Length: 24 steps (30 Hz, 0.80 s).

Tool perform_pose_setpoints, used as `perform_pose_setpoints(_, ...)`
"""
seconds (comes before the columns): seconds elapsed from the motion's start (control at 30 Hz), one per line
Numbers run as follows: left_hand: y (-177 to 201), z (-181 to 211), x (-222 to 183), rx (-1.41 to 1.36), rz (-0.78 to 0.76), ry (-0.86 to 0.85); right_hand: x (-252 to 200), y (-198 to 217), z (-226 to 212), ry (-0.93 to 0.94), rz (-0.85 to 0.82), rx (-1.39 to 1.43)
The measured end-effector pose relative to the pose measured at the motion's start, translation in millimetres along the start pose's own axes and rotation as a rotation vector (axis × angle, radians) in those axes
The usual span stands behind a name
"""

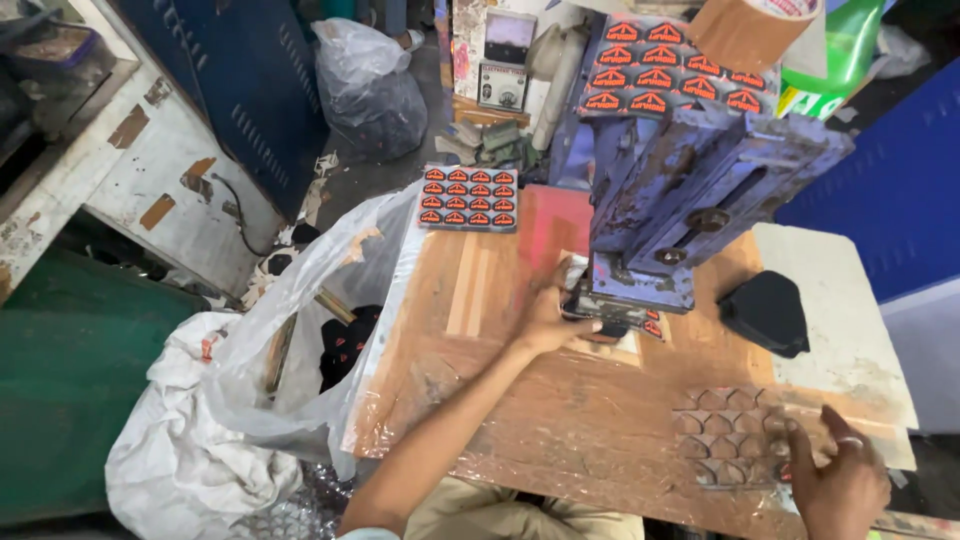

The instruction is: Placing embroidered patches onto black fabric pieces at a workbench.

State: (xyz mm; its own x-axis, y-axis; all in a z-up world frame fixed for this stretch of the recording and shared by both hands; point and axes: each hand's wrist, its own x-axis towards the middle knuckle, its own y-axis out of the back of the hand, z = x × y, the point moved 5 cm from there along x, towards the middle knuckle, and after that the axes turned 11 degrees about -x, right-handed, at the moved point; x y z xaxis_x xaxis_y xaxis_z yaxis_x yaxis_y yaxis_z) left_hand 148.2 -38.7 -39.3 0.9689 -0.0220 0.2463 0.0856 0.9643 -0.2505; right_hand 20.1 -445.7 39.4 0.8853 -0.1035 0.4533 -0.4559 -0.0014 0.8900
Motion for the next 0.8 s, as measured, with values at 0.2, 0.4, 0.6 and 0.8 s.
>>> perform_pose_setpoints(0.2,5,17,-5,0.567,0.037,0.122,93,2,-63,0.332,0.051,0.01)
perform_pose_setpoints(0.4,77,116,-101,0.433,0.064,0.112,129,-22,-56,0.32,-0.17,0.14)
perform_pose_setpoints(0.6,156,131,-144,0.795,0.06,0.24,147,-28,-31,0.283,-0.166,0.354)
perform_pose_setpoints(0.8,179,180,-156,0.79,0.097,0.526,9,63,-122,0.273,0.117,0.266)
